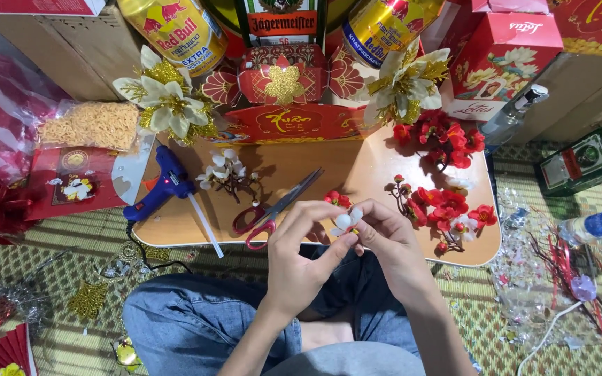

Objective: Assembling decorative flower branches by attaching small artificial flowers to a stem for a gift display.

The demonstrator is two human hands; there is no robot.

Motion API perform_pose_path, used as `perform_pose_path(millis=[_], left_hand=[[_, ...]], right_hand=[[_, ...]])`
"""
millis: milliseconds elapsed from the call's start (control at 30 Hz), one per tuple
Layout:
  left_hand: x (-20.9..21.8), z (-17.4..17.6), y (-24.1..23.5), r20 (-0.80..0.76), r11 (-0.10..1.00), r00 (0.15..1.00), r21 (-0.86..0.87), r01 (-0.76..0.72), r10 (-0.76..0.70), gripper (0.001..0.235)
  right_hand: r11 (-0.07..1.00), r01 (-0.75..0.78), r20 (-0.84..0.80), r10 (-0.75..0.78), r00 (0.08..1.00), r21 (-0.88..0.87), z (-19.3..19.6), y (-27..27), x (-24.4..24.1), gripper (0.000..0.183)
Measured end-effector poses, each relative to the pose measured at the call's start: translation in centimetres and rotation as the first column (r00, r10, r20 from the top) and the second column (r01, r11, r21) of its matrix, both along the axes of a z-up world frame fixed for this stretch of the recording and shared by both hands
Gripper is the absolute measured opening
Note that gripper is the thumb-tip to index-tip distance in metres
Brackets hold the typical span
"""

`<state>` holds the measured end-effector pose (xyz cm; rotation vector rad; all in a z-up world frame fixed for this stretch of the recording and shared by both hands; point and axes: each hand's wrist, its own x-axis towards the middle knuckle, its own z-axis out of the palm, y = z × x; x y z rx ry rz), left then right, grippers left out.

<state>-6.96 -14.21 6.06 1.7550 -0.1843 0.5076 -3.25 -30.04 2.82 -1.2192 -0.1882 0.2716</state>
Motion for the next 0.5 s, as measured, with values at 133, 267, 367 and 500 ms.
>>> perform_pose_path(millis=[133,267,367,500], left_hand=[[0.0,-0.1,-0.1,-0.017,0.999,1.000,-0.027,0.023,-0.024,0.016],[0.2,-0.8,0.0,-0.068,0.994,0.997,-0.106,0.029,-0.036,0.012],[0.3,-1.3,0.1,-0.149,0.980,0.986,-0.191,0.049,-0.078,0.011],[0.4,-2.1,0.1,-0.210,0.923,0.961,-0.374,0.089,-0.178,0.015]], right_hand=[[0.999,0.037,0.022,-0.036,0.999,-0.031,0.0,0.0,0.0,0.013],[0.999,0.039,0.043,-0.038,0.998,-0.034,0.1,-0.2,-0.1,0.014],[0.999,0.030,0.071,-0.027,0.997,-0.040,0.5,-0.2,-0.2,0.018],[0.999,0.039,0.054,-0.037,0.998,-0.035,0.4,-0.3,-0.2,0.020]])
